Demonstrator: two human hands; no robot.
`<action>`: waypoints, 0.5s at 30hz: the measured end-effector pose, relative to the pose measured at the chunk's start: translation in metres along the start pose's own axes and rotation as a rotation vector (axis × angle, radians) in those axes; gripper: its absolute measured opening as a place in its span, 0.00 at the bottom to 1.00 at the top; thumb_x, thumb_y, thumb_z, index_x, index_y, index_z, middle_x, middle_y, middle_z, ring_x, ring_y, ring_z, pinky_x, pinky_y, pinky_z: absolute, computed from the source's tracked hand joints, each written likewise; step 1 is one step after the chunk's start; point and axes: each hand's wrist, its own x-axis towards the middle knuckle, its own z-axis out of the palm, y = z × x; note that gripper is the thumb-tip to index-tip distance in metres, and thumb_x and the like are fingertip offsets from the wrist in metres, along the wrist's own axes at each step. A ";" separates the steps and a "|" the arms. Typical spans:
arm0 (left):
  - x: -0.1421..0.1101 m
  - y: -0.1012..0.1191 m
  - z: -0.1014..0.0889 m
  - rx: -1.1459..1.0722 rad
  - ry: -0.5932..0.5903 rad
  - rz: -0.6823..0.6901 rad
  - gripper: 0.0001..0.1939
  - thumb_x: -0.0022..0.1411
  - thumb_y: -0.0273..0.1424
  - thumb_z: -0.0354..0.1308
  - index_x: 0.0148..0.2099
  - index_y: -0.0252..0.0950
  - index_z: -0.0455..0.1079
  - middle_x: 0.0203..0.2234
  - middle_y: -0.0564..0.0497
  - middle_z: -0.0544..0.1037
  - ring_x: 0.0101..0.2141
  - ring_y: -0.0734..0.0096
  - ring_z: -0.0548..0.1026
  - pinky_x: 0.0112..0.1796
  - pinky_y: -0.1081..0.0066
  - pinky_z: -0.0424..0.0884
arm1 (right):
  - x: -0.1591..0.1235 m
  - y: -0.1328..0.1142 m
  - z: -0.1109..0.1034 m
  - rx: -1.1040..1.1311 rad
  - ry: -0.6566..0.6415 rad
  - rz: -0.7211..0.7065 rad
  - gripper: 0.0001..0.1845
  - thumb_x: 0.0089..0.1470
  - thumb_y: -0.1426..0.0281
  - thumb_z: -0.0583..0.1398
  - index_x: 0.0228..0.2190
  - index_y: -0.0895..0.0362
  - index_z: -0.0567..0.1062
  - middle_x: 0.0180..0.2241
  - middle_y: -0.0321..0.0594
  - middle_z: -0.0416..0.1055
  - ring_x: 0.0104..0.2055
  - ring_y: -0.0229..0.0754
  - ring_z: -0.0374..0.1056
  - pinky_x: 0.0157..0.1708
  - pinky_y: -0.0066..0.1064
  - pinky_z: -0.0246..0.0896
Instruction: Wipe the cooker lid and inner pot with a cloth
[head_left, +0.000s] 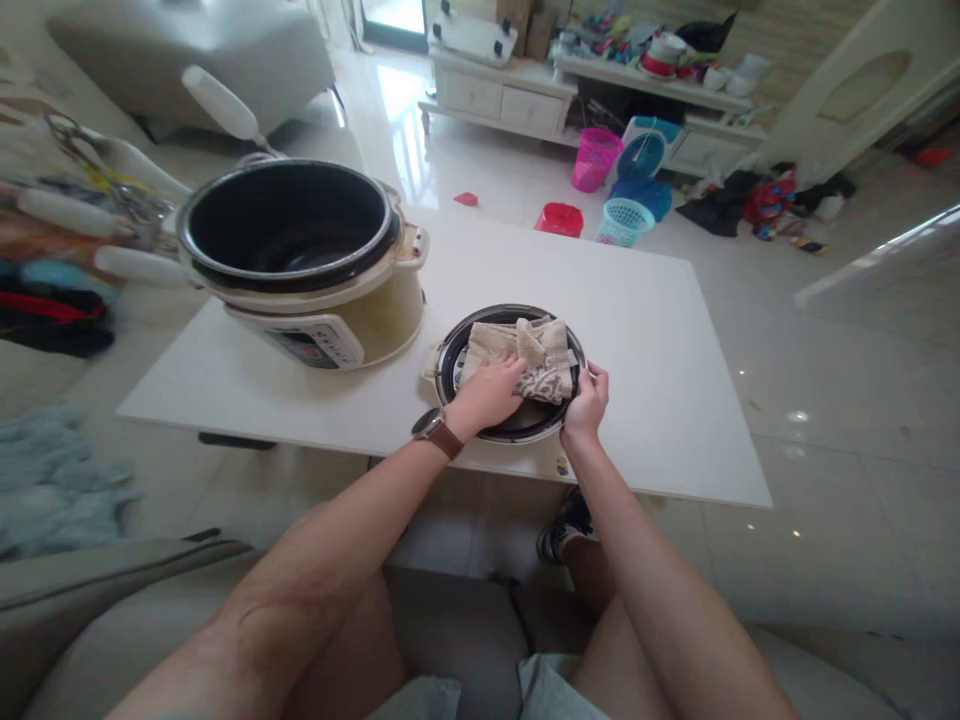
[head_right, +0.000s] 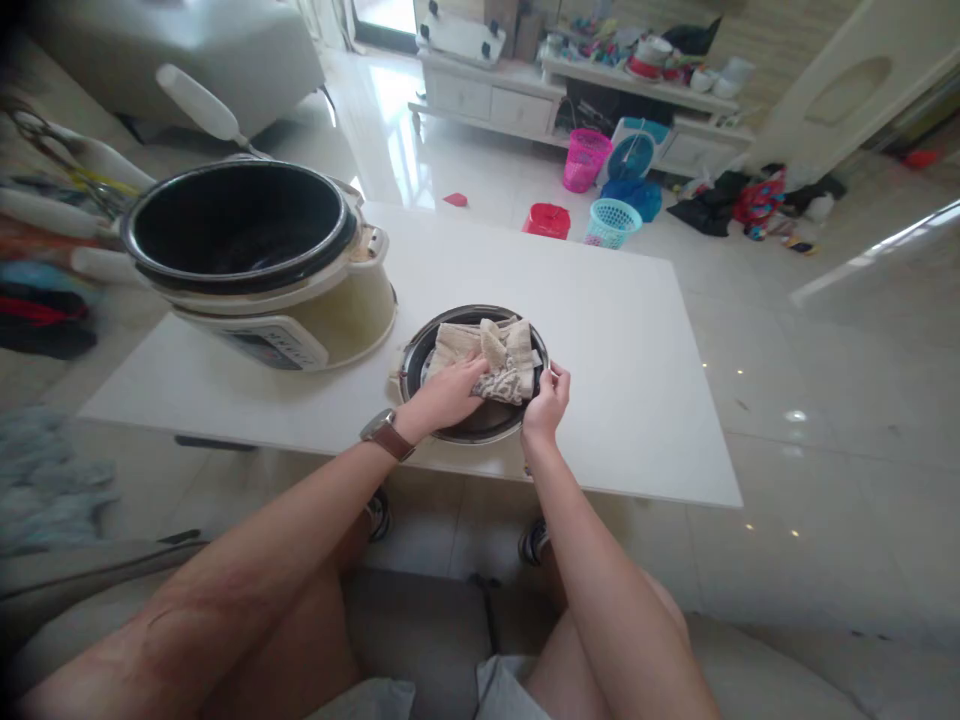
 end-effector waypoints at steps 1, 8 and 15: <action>0.000 0.000 0.000 -0.001 0.000 0.002 0.21 0.62 0.23 0.53 0.58 0.36 0.66 0.64 0.36 0.72 0.71 0.49 0.61 0.68 0.48 0.62 | 0.000 0.000 0.000 -0.002 -0.004 -0.003 0.17 0.54 0.54 0.61 0.39 0.53 0.74 0.36 0.34 0.72 0.41 0.41 0.69 0.43 0.32 0.64; 0.001 -0.002 0.002 0.005 0.007 0.016 0.20 0.62 0.23 0.54 0.57 0.36 0.66 0.64 0.36 0.72 0.71 0.49 0.62 0.68 0.49 0.62 | 0.001 0.001 -0.001 0.003 -0.001 -0.008 0.16 0.54 0.55 0.62 0.39 0.53 0.75 0.33 0.32 0.71 0.39 0.40 0.68 0.41 0.31 0.64; 0.001 -0.001 0.001 0.003 -0.010 0.005 0.21 0.62 0.24 0.55 0.58 0.35 0.66 0.66 0.34 0.70 0.72 0.49 0.60 0.68 0.48 0.61 | 0.000 0.001 0.000 0.018 0.006 0.008 0.15 0.54 0.57 0.62 0.39 0.53 0.75 0.32 0.31 0.70 0.37 0.39 0.67 0.40 0.30 0.63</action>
